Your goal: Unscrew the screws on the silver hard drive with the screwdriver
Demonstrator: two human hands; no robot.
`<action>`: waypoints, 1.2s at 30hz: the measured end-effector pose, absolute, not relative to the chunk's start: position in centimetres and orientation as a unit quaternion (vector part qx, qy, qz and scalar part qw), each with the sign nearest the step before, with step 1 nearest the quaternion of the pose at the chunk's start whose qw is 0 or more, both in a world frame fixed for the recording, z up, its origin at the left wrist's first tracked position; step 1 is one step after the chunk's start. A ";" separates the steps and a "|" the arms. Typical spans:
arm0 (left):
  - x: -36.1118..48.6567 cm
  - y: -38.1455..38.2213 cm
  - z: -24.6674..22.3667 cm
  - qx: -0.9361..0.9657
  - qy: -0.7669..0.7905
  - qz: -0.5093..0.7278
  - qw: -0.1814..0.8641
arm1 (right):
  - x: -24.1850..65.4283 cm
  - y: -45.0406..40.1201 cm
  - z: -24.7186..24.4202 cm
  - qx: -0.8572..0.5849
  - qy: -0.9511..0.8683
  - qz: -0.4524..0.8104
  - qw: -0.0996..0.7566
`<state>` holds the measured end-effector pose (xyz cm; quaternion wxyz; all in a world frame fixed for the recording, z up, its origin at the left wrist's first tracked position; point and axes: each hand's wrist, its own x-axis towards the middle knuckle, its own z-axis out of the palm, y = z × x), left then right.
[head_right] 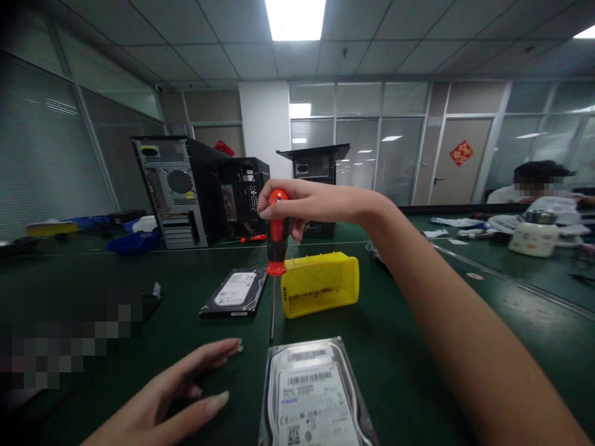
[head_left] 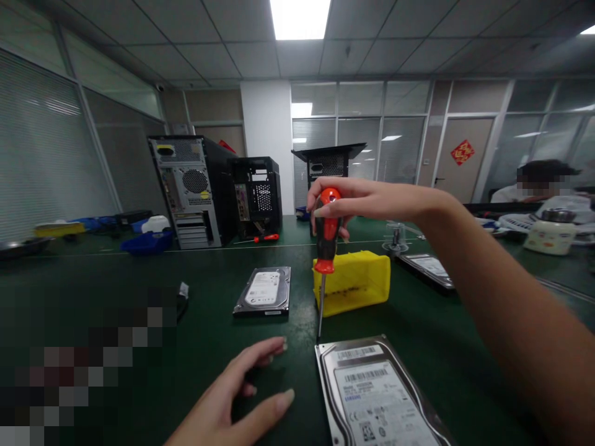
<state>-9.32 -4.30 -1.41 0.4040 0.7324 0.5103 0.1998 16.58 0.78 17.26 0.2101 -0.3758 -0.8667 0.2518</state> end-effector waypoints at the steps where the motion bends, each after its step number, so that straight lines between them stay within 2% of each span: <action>1: -8.4 -3.9 -0.4 0.729 0.518 0.195 0.402 | 16.6 0.7 17.3 -0.373 -0.868 0.251 0.211; 7: -4.1 -3.4 0.9 0.764 0.488 0.191 0.378 | 16.3 0.0 17.4 -0.358 -0.875 0.244 0.215; 11: -3.7 -4.2 0.5 0.794 0.467 0.193 0.336 | 15.2 -0.1 17.0 -0.335 -0.881 0.234 0.238; 15: -3.9 -4.8 0.7 0.798 0.450 0.213 0.338 | 14.1 -0.3 16.8 -0.340 -0.879 0.224 0.249; 25: -4.6 -6.1 0.4 0.806 0.418 0.249 0.338 | 13.7 -2.2 17.6 -0.375 -0.880 0.197 0.214; 36: -4.5 -5.5 -0.2 0.813 0.449 0.219 0.300 | 15.6 -0.2 17.4 -0.359 -0.866 0.276 0.210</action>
